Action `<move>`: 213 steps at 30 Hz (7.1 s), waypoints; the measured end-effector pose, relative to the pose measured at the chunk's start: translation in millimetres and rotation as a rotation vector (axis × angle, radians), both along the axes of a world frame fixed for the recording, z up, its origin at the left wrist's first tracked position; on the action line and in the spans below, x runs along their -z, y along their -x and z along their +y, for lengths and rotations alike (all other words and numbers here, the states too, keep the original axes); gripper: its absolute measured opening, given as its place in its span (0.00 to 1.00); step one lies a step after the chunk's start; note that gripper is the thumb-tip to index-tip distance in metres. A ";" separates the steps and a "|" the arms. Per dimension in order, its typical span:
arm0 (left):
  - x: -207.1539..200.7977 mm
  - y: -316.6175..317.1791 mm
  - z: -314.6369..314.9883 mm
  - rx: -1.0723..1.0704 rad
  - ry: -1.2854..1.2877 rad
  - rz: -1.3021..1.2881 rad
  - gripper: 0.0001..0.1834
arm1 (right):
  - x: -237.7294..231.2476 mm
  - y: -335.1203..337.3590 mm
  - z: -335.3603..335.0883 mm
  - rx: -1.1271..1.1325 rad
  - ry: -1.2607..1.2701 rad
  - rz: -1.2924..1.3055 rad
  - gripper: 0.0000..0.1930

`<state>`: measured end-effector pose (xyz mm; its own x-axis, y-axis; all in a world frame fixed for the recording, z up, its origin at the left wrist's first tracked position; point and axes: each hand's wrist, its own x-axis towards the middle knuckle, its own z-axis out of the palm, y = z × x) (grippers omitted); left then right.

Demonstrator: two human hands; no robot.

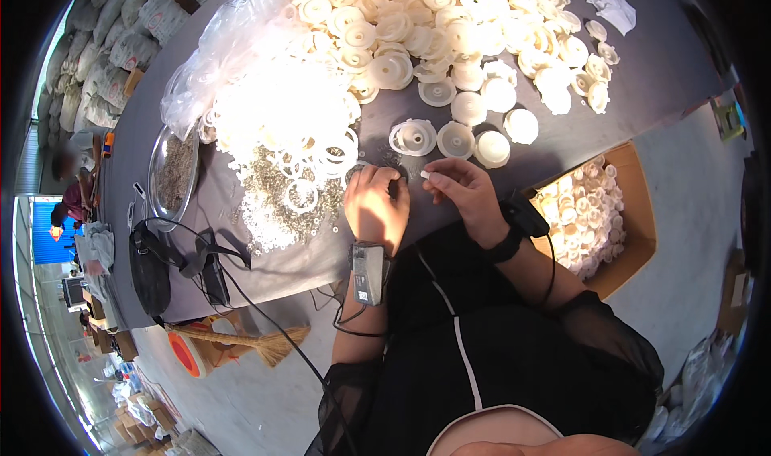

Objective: The person assembles plastic components by inserting small pins, springs, and rings into circular plastic bases by hand, and retrieving dropped parts from the floor.

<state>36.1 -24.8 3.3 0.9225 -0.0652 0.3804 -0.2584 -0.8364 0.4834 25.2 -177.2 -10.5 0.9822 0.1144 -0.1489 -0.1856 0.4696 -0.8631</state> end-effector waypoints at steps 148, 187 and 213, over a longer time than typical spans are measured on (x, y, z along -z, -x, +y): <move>19.8 67.4 81.9 -0.413 0.076 0.045 0.05 | -0.9 19.2 18.5 -0.344 -0.101 -0.104 0.11; -46.0 83.9 45.9 0.510 0.801 0.348 0.24 | -32.7 17.1 -3.1 -0.323 0.406 -1.028 0.10; -25.7 83.2 29.2 0.446 0.678 0.258 0.19 | -22.6 17.1 -13.6 -0.181 0.516 -1.094 0.10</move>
